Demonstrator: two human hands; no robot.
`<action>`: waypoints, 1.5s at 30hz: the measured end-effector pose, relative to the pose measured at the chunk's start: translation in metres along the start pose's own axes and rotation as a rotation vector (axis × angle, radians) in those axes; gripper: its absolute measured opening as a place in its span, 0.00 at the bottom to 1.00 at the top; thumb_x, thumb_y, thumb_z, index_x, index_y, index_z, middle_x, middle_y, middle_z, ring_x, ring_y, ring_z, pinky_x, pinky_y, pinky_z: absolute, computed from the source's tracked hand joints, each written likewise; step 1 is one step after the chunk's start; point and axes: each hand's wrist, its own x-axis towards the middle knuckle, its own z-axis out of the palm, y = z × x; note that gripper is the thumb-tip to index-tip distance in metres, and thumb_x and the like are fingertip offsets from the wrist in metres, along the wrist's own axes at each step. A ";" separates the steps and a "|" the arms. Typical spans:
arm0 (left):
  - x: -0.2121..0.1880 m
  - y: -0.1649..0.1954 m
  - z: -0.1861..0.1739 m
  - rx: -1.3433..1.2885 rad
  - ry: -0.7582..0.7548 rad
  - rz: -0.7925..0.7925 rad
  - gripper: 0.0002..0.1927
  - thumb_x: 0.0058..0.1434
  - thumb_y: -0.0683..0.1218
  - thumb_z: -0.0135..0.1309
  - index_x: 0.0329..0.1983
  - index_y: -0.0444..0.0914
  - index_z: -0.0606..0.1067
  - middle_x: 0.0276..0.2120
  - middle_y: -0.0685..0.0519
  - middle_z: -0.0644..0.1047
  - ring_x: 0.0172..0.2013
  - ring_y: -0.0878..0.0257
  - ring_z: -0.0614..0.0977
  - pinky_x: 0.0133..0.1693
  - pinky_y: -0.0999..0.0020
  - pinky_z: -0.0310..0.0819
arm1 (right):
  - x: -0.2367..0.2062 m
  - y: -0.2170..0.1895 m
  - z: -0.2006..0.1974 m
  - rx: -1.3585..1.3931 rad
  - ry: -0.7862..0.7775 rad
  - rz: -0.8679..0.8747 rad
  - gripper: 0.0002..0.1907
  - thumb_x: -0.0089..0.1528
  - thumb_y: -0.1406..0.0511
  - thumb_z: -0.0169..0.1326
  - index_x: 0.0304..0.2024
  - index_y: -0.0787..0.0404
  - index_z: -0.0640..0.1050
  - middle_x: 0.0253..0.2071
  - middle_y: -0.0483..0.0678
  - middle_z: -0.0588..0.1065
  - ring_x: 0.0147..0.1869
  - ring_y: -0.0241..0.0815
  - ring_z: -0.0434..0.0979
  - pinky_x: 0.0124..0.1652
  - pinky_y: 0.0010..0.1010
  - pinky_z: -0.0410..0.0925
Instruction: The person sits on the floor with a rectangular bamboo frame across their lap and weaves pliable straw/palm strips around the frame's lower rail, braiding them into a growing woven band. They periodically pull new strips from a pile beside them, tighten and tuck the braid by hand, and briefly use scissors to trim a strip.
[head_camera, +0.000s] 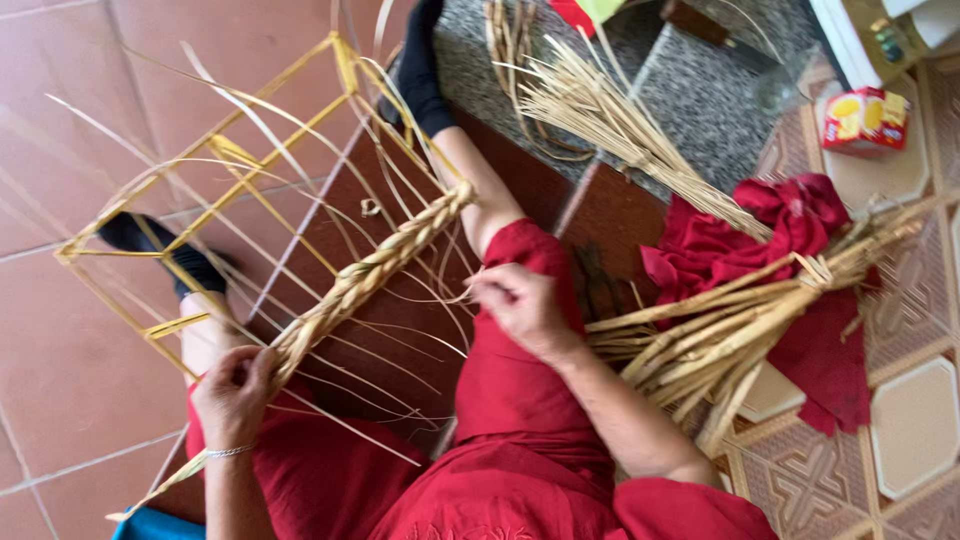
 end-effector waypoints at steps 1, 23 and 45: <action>-0.003 0.000 0.002 -0.025 0.002 -0.051 0.08 0.66 0.46 0.65 0.43 0.37 0.83 0.28 0.54 0.78 0.29 0.71 0.74 0.33 0.74 0.70 | -0.013 0.007 -0.035 -0.150 0.073 0.032 0.04 0.64 0.72 0.59 0.42 0.64 0.83 0.35 0.48 0.82 0.38 0.35 0.84 0.39 0.26 0.77; -0.115 0.272 0.180 -0.566 -0.793 0.489 0.35 0.62 0.43 0.62 0.70 0.35 0.62 0.54 0.47 0.74 0.49 0.59 0.79 0.53 0.65 0.76 | -0.089 -0.011 -0.159 -0.668 0.351 -0.261 0.01 0.65 0.67 0.57 0.39 0.57 0.77 0.38 0.45 0.76 0.47 0.43 0.75 0.54 0.41 0.63; -0.160 0.260 0.155 -0.488 -1.037 0.676 0.13 0.65 0.38 0.57 0.52 0.39 0.80 0.59 0.50 0.81 0.50 0.55 0.85 0.56 0.59 0.71 | -0.029 0.120 -0.350 0.261 0.952 0.460 0.14 0.59 0.69 0.66 0.46 0.63 0.82 0.40 0.52 0.81 0.37 0.46 0.82 0.38 0.41 0.77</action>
